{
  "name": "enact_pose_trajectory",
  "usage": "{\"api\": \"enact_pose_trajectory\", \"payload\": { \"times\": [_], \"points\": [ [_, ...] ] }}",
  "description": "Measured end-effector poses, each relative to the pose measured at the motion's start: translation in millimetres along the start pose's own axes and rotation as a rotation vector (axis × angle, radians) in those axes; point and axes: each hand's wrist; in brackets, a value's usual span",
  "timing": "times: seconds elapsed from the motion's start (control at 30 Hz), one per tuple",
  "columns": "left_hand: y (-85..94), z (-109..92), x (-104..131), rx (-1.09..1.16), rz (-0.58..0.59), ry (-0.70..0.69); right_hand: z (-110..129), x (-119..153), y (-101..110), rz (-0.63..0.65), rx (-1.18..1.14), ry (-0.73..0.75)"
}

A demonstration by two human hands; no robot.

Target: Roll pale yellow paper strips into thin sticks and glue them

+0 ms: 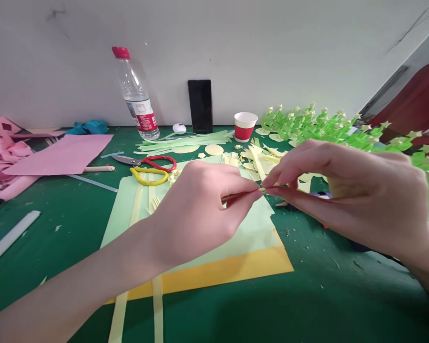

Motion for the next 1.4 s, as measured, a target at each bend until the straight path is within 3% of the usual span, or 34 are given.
{"api": "enact_pose_trajectory", "payload": {
  "times": [0.17, 0.8, 1.0, 1.07, 1.2, 1.4],
  "points": [
    [-0.4, -1, 2, -0.014, 0.004, -0.004, -3, -1, 1, -0.02, 0.151, 0.036],
    [-1.5, 1, 0, -0.021, -0.021, -0.005, -4, -3, -1, 0.082, 0.137, 0.106],
    [1.4, 4, -4, 0.003, -0.076, 0.062, -11, -9, 3, -0.056, 0.032, -0.131],
    [1.6, 3, -4, 0.015, -0.078, 0.063, -15, -11, 4, -0.026, -0.031, -0.183],
    [0.9, 2, -2, -0.005, -0.089, 0.021, -17, -13, 5, 0.089, -0.152, -0.186],
    [1.1, 1, 0, -0.069, -0.089, 0.0, -14, -11, 7, 0.08, -0.171, -0.163]
  ]
}}
Point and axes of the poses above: each hand's wrist, its own x-axis away from the middle knuckle, its own y-axis out of the back of the hand, z = x × y
